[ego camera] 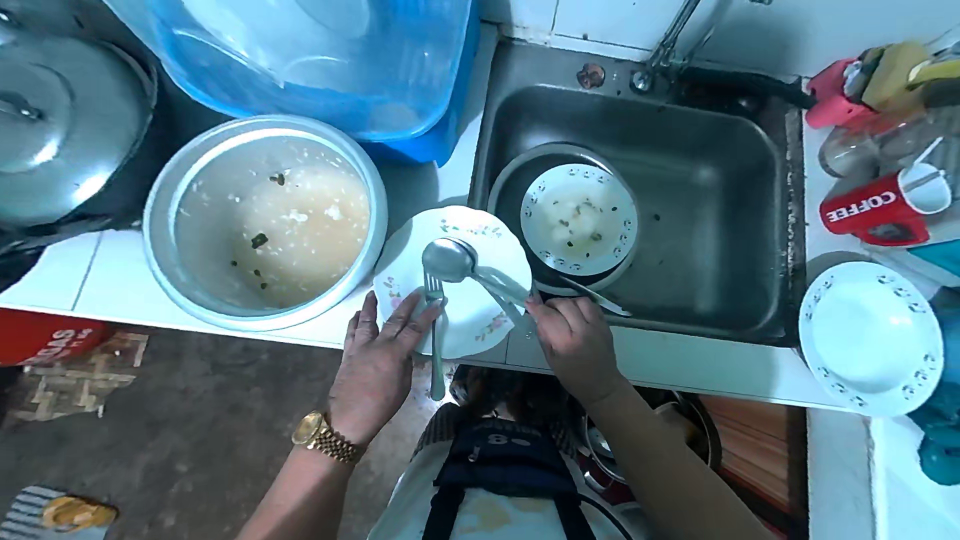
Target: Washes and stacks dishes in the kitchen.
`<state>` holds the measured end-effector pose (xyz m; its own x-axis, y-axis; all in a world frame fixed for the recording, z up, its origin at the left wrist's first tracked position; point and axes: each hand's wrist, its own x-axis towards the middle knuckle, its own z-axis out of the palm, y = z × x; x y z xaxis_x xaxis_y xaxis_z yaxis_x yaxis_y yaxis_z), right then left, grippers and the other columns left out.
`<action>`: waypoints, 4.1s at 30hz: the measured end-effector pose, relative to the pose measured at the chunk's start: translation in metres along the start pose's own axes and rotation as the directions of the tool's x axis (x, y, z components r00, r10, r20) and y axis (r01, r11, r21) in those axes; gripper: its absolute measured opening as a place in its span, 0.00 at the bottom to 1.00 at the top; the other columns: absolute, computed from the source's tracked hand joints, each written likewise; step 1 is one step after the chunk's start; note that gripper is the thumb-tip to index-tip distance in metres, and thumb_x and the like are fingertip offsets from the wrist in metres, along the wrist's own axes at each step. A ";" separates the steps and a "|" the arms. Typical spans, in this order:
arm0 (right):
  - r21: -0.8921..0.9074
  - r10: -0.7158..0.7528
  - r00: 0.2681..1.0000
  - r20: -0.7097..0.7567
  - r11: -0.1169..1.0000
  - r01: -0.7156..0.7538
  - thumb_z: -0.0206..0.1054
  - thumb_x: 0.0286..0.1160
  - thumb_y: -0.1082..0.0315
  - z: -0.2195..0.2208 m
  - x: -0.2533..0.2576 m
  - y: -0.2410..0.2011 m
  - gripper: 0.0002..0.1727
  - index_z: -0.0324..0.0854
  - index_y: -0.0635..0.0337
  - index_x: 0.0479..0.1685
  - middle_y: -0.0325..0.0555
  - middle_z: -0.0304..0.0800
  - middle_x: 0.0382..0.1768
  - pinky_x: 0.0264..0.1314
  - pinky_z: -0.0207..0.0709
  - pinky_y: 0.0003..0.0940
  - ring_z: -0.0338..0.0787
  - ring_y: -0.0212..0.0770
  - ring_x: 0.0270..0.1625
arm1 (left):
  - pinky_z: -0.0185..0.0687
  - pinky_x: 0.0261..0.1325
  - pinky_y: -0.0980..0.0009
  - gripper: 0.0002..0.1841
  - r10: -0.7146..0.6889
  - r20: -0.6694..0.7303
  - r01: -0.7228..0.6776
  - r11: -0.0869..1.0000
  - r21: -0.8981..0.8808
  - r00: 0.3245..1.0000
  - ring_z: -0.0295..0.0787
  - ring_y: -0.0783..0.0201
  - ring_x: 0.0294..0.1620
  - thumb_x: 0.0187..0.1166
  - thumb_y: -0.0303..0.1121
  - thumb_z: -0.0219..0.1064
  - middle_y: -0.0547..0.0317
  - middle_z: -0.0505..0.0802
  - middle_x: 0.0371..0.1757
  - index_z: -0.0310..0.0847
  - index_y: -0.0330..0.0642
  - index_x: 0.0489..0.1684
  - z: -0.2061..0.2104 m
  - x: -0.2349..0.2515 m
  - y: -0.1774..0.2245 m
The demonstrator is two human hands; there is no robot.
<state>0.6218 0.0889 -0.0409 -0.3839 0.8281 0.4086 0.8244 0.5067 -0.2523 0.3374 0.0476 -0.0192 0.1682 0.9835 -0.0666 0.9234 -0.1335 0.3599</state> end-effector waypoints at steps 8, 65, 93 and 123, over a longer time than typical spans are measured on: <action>0.257 0.142 0.953 0.269 0.943 -0.213 0.61 0.85 0.60 -0.031 0.010 0.013 0.17 0.88 0.44 0.67 0.42 0.94 0.53 0.58 0.86 0.45 0.92 0.45 0.57 | 0.60 0.76 0.24 0.38 0.008 -0.030 -0.008 1.000 -0.013 1.000 0.58 0.22 0.86 0.67 0.15 0.54 0.56 0.77 0.85 0.80 0.64 0.77 0.005 0.001 -0.003; 0.416 0.756 0.034 0.654 -0.322 -0.851 0.67 0.85 0.61 0.052 0.064 0.140 0.32 0.58 0.61 0.82 0.62 0.84 0.54 0.41 0.90 0.42 0.93 0.48 0.40 | 0.60 0.81 0.30 0.34 -0.104 -0.069 0.097 0.991 -0.087 0.992 0.59 0.28 0.88 0.69 0.21 0.58 0.58 0.75 0.87 0.79 0.63 0.79 0.014 0.002 0.008; 0.654 0.722 0.125 0.680 -0.521 -0.548 0.58 0.90 0.67 0.061 0.063 0.152 0.25 0.57 0.51 0.83 0.62 0.81 0.60 0.41 0.91 0.50 0.93 0.56 0.46 | 0.60 0.82 0.29 0.41 -0.103 -0.063 0.096 0.990 -0.104 0.993 0.58 0.26 0.88 0.62 0.15 0.61 0.59 0.75 0.87 0.77 0.64 0.81 0.019 0.001 0.007; 0.741 0.636 0.481 0.603 -0.224 -0.634 0.53 0.90 0.72 -0.125 0.121 0.043 0.11 0.74 0.59 0.64 0.56 0.92 0.43 0.34 0.94 0.45 0.97 0.48 0.35 | 0.61 0.82 0.32 0.40 -0.123 -0.008 0.121 0.986 -0.112 0.992 0.55 0.28 0.89 0.68 0.18 0.68 0.59 0.74 0.88 0.73 0.67 0.84 0.012 0.005 0.010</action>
<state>0.6631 0.1808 0.1069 0.0887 0.8654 -0.4932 -0.2492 -0.4601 -0.8521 0.3522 0.0495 -0.0274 0.0510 0.9933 -0.1033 0.8924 0.0011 0.4512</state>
